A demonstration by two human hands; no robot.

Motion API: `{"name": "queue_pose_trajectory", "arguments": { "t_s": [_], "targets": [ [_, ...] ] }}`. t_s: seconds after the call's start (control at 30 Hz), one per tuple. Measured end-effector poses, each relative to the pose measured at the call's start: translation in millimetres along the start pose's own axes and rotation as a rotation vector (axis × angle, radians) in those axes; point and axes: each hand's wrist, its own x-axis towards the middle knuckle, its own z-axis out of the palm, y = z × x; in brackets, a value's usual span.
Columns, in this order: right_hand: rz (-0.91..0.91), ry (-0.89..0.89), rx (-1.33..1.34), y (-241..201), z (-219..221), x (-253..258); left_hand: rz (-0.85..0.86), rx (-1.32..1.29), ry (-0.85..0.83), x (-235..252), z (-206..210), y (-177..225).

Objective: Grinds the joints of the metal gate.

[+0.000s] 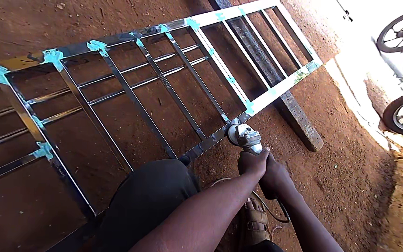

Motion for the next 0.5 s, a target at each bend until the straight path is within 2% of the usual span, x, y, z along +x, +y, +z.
{"name": "queue_pose_trajectory", "arguments": {
  "t_s": [0.13,0.37,0.5],
  "targets": [
    [0.009,0.006,-0.032,-17.8,-11.3,15.2,0.023,-0.039,0.002,11.7,-12.4,15.8],
    [-0.011,0.014,-0.091,-15.5,-4.7,-14.4,-0.001,-0.066,-0.010,-4.4,-11.1,-6.6],
    [-0.045,0.018,-0.082,-30.4,-17.7,13.5,0.039,-0.119,0.015,11.3,-23.9,15.0]
  ]
}}
